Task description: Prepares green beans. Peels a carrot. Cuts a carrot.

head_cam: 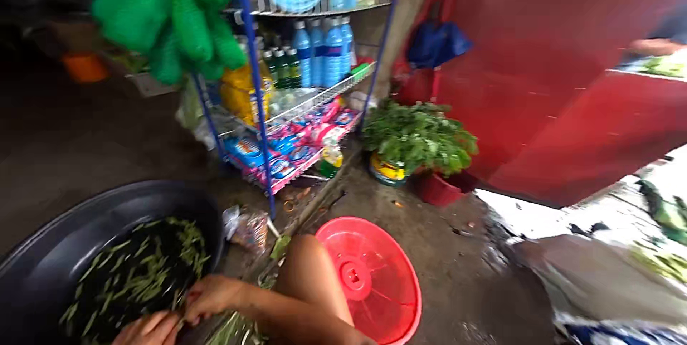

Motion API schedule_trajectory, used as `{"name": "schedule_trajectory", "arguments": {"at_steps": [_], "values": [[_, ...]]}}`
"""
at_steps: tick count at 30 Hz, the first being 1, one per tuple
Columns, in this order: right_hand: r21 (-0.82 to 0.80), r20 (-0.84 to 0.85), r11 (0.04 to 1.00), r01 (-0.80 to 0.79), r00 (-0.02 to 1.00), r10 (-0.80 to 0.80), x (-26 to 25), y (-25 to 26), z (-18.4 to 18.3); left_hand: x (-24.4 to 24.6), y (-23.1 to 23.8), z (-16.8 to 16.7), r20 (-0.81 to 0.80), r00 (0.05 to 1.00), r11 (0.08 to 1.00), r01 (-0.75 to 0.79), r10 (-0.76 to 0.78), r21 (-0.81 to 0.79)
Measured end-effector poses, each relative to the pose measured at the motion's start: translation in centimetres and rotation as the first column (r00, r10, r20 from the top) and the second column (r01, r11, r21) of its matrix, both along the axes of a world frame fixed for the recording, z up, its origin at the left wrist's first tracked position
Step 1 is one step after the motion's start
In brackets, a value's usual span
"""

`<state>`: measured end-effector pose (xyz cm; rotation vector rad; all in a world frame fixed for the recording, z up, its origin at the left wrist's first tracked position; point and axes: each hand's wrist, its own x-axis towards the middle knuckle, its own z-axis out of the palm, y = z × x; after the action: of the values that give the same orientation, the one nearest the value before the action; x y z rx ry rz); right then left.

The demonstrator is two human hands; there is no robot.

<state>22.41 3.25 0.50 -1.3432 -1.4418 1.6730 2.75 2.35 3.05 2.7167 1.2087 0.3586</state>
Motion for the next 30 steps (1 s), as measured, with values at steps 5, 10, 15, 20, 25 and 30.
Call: {"name": "schedule_trajectory", "arguments": {"at_steps": [5,10,15,20,25,30], "values": [[-0.137,-0.125,0.99,0.017,0.992,-0.034,-0.9,0.6,-0.4,-1.5,0.7,-2.3,0.229,0.973,0.992,-0.013,-0.015,0.122],[-0.246,-0.383,0.969,0.037,0.914,-0.132,-1.6,0.4,0.1,-1.9,0.8,-2.4,0.443,0.894,0.997,-0.076,0.068,0.0],[-0.345,-0.581,0.938,0.023,0.78,-0.232,-2.1,0.3,1.1,-1.2,0.6,-2.7,0.765,0.596,0.944,0.034,0.244,-0.327],[-0.33,-0.421,0.944,0.008,0.894,-0.155,-2.9,0.2,-0.8,0.2,1.0,-1.1,0.669,-0.144,0.681,0.24,0.729,-0.692],[-0.163,0.216,0.979,-0.12,0.964,0.154,-1.4,0.9,-3.4,-4.6,4.0,0.9,0.453,-0.427,0.547,0.124,0.782,-0.828],[-0.01,0.117,1.0,0.029,0.993,-0.028,-1.4,1.4,-3.6,-4.9,3.5,0.1,0.426,-0.146,0.445,0.135,0.893,-0.885]]}}
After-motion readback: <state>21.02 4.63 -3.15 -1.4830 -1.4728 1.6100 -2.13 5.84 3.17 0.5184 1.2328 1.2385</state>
